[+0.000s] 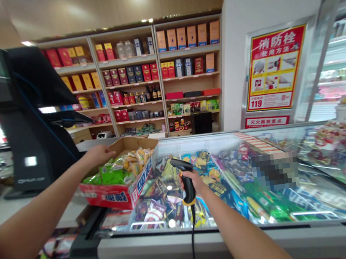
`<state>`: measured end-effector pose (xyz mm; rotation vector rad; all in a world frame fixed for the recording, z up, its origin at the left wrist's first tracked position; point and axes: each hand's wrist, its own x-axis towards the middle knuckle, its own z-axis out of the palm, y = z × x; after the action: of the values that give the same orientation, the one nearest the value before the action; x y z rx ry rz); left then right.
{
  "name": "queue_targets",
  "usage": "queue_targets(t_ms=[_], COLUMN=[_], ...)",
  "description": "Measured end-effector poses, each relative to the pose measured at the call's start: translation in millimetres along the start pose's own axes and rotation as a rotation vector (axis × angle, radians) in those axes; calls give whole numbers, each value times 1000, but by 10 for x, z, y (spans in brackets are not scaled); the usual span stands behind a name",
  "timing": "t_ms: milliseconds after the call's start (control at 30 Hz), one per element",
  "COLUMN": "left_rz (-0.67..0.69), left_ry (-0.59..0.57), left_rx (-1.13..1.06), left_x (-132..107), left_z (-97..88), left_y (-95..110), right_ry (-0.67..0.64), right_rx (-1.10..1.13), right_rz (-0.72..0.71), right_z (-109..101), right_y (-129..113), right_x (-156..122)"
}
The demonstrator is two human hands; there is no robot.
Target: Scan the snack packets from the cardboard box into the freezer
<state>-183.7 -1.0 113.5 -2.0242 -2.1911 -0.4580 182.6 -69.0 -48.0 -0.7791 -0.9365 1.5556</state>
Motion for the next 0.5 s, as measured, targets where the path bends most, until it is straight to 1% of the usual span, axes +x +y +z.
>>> queue_targets(t_ms=[33,67,100,167,200,267,333,367,500], left_rz=[-69,-106,-111,-54,-20,30,43,41,32], left_ry=[-23,-63,-106,-146,-135,-78,-27,-27,-84], left_rx=[87,154,192,189,162,85,20,0,-96], left_x=[-48,-103,-163,-274,-318,-373,-391,-390,-353], left_z=[-15,-3,30,129,181,275,356,396,527], left_y=[-124,-226,-302,-368,-360,-277,-128,-38,312], right_ry=[-5,-9,-13,-18,-20,-24,-22,-19,-10], right_rx=[-3,-9,-15,-27,-32,-34,-30,-26,-5], right_rz=[0,0,-1,-1,-1,1,9,14,36], right_z=[2,5,8,16,20,27,34,37,45], right_y=[3,4,3,-5,-11,-25,-35,-38,-31], right_x=[2,3,2,-4,-9,-21,-32,-35,-23])
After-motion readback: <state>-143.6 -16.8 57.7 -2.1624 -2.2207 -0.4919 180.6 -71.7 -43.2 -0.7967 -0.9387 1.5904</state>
